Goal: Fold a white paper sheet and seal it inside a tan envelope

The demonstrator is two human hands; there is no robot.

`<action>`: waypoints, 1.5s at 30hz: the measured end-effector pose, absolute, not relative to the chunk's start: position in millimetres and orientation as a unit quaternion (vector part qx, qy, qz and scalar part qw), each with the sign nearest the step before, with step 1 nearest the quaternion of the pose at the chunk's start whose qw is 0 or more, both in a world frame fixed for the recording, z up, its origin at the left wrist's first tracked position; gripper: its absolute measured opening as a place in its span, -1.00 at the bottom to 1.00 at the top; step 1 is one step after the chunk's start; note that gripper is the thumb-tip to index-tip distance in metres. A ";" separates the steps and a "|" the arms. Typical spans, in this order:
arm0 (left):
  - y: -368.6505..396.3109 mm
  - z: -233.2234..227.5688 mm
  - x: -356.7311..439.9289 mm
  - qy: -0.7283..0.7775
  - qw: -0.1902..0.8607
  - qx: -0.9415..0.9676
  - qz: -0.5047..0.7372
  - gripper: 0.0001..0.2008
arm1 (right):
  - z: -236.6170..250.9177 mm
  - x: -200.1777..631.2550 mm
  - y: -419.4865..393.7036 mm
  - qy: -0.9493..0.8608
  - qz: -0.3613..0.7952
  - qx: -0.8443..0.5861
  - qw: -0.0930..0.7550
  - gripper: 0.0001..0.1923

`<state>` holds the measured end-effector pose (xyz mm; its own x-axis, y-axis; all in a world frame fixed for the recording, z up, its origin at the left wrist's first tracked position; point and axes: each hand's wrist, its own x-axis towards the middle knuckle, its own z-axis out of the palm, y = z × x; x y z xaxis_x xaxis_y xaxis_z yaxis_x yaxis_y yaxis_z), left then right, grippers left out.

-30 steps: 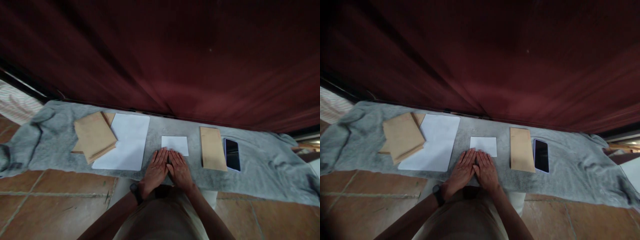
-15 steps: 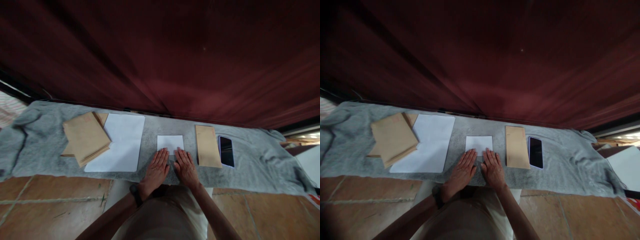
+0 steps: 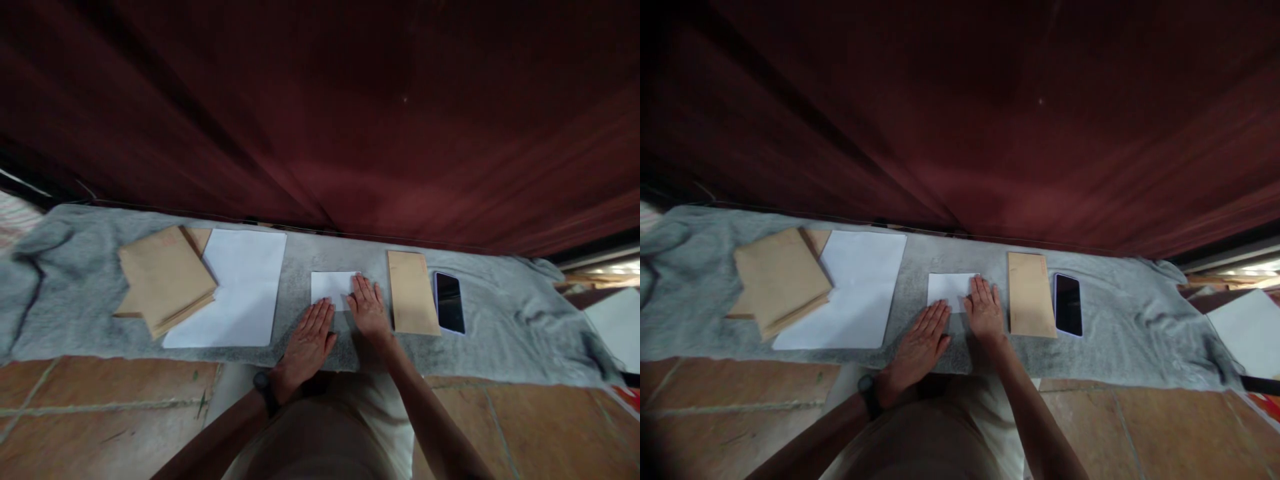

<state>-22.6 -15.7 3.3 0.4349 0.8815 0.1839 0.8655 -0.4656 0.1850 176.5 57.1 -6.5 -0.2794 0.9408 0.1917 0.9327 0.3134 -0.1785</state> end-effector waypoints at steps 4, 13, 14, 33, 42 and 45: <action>-14.3 4.5 -19.9 0.524 0.040 0.840 0.138 -0.43 | -10.1 167.3 61.1 -0.785 0.002 -0.606 0.128 -0.43; 42.2 7.8 -0.1 0.549 0.051 0.824 0.131 -0.45 | -13.7 162.5 53.7 -0.786 -0.006 -0.601 0.143 -0.46; 47.7 6.6 0.7 0.548 0.052 0.825 0.132 -0.44 | -14.0 162.8 54.1 -0.787 -0.004 -0.600 0.144 -0.46; 6.8 4.4 -22.0 0.544 0.042 0.825 0.148 -0.46 | 0.5 127.5 64.1 -0.849 0.083 -0.504 0.138 -0.49; -18.1 9.5 -41.4 0.545 0.053 0.824 0.145 -0.37 | -7.3 149.2 63.9 -0.823 0.029 -0.547 0.153 -0.47; -25.2 9.7 -44.4 0.547 0.050 0.823 0.145 -0.36 | -8.1 152.8 62.2 -0.818 0.022 -0.553 0.158 -0.46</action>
<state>-44.4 -25.2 9.7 0.3597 0.9147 0.1841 0.8855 -0.3969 0.2417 152.8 62.2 -8.1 -0.3394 0.9109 0.2345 0.8971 0.3884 -0.2104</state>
